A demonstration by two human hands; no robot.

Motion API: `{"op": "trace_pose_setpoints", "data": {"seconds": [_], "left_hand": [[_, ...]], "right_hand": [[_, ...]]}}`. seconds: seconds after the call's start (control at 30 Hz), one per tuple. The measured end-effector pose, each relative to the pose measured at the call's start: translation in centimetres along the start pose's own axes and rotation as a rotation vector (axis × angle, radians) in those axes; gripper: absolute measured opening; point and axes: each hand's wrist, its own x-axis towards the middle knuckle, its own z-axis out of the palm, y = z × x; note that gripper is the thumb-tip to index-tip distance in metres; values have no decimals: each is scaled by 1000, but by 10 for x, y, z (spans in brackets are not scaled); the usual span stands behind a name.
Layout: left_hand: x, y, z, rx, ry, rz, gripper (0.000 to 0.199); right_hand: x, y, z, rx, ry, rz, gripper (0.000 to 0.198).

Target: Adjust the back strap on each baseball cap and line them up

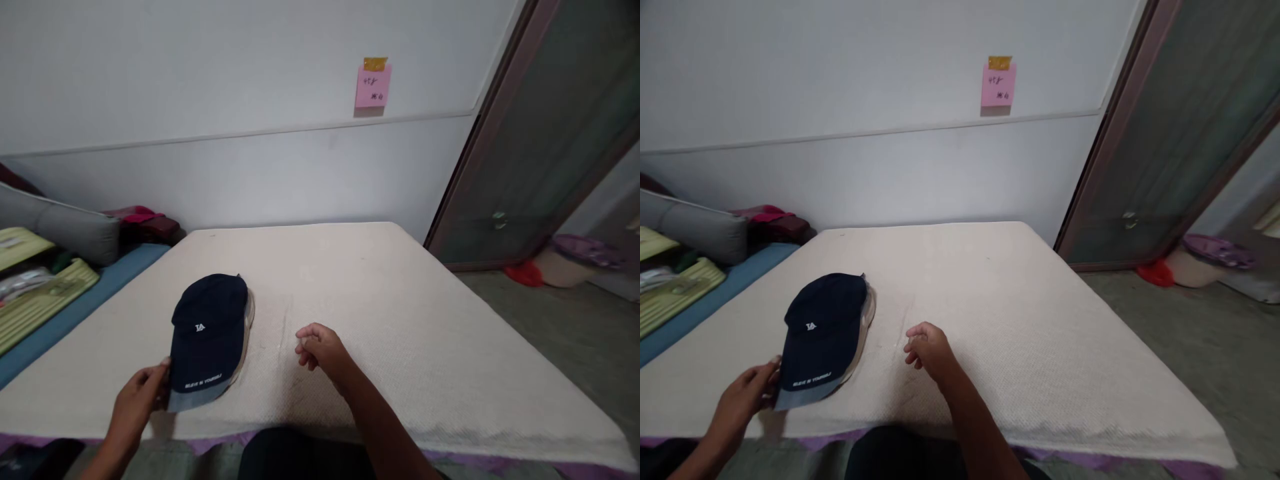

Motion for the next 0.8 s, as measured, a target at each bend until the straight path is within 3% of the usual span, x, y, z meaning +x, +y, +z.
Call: {"op": "trace_pose_setpoints", "data": {"seconds": [0.07, 0.1, 0.2, 0.27, 0.33, 0.4, 0.5, 0.6, 0.8], "left_hand": [[-8, -1, -9, 71, -124, -17, 43], [-11, 0, -12, 89, -121, -19, 44], [-21, 5, -14, 86, 46, 41, 40], [-34, 10, -4, 29, 30, 102, 36], [-54, 16, 19, -30, -150, 150, 38], [-78, 22, 52, -39, -348, 194, 42], [-112, 33, 108, -82, -530, 354, 37], [-131, 42, 154, -139, -701, 348, 39], [-143, 83, 198, -258, -749, 295, 40]], "right_hand": [[-1, 2, 0, -34, -9, -1, 22], [-1, 3, 0, -81, -16, 4, 23], [-5, 5, -7, -307, -31, 42, 21], [-8, 7, -16, -439, -16, 61, 15], [-13, 10, -26, -523, 23, 58, 6], [-16, 14, -37, -610, 59, 47, 14], [-21, 23, -48, -707, 81, 33, 30], [-24, 31, -54, -735, 80, 14, 31], [-29, 17, -68, -597, 56, -32, 22]]}}
